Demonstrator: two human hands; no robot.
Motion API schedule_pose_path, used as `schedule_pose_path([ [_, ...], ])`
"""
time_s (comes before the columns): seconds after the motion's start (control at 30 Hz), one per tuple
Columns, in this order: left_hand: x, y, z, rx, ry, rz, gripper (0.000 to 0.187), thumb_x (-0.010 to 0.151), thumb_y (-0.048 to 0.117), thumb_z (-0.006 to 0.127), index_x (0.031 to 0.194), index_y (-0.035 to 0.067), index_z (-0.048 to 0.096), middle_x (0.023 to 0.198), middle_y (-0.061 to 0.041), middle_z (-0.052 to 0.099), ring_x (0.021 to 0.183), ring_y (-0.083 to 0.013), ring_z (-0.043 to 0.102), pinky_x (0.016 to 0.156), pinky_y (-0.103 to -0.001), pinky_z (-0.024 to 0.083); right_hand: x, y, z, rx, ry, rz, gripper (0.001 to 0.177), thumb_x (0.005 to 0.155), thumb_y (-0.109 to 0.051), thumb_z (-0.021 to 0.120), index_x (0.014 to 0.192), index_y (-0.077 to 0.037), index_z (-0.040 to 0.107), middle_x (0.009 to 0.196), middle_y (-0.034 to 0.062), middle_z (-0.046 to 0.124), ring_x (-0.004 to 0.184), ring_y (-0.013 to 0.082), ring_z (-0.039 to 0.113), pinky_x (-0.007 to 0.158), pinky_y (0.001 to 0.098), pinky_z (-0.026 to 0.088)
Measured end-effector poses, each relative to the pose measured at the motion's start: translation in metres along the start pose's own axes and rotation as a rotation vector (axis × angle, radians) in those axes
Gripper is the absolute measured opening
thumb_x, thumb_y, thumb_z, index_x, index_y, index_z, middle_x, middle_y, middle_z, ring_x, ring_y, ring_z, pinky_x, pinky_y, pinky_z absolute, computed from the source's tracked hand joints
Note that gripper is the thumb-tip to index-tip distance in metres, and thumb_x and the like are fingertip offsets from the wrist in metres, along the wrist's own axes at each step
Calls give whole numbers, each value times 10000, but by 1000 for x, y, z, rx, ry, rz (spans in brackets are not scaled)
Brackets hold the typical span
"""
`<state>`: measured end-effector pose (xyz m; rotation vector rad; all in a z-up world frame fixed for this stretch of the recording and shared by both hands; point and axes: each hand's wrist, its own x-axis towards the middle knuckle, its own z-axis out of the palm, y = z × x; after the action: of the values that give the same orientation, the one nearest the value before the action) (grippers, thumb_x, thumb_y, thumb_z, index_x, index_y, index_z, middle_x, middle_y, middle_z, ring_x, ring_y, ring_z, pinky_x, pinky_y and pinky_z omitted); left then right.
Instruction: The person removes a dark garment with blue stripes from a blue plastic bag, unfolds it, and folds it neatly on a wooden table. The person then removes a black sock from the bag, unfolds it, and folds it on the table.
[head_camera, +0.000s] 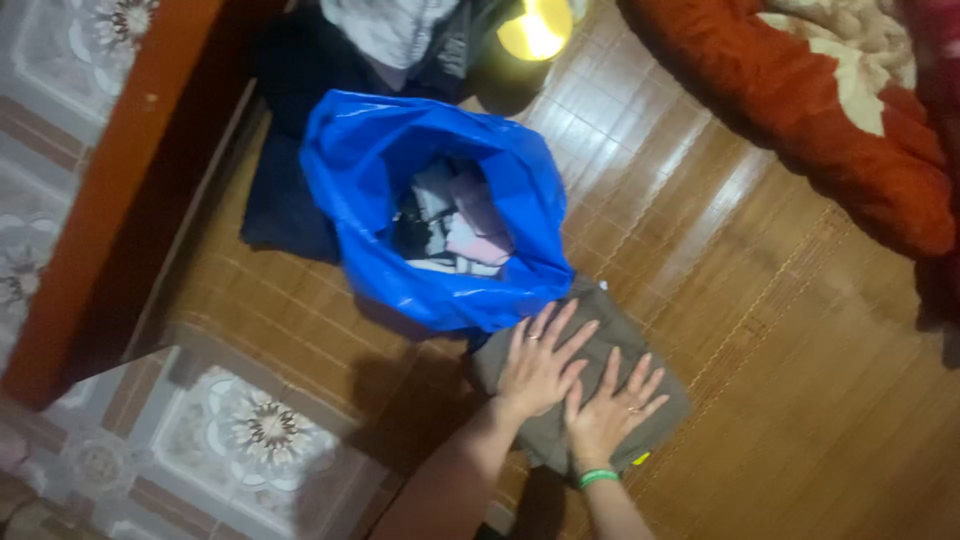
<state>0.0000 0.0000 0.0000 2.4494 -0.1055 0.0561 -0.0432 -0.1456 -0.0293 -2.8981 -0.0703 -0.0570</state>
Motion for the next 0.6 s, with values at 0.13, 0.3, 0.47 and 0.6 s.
schedule_pose_path([
  [0.13,2,6,2,-46,-91,-64,627,970,327,603,1565,244,424,1703,-105,210,1560,-382,206,1214,-635,178,9,5,-15,-8,-44,6,831,867,-406,585,1602,-87,365,1708,231,108,1569,471,47,1232,665,-4],
  [0.3,9,5,-83,-305,193,178,483,974,100,666,1433,106,516,1499,-117,531,1356,-272,548,1174,-438,465,23,-8,-68,53,-109,109,685,998,-464,406,1594,-146,289,1723,144,102,1580,382,91,1213,719,-37],
  [0.47,45,-50,-203,-112,704,-423,784,823,312,802,1468,79,423,1466,-149,363,1324,-315,384,1107,-465,338,91,-65,-91,200,26,8,648,993,-387,600,1531,-54,460,1643,215,339,1543,363,257,1213,603,-66],
  [0.6,67,-106,-230,-365,691,-746,1121,823,507,894,1624,88,230,1580,-380,239,1489,-543,253,1221,-641,135,171,-116,-77,169,-75,-148,715,987,-486,702,1497,-23,510,1506,251,533,1385,364,522,1191,638,72],
])
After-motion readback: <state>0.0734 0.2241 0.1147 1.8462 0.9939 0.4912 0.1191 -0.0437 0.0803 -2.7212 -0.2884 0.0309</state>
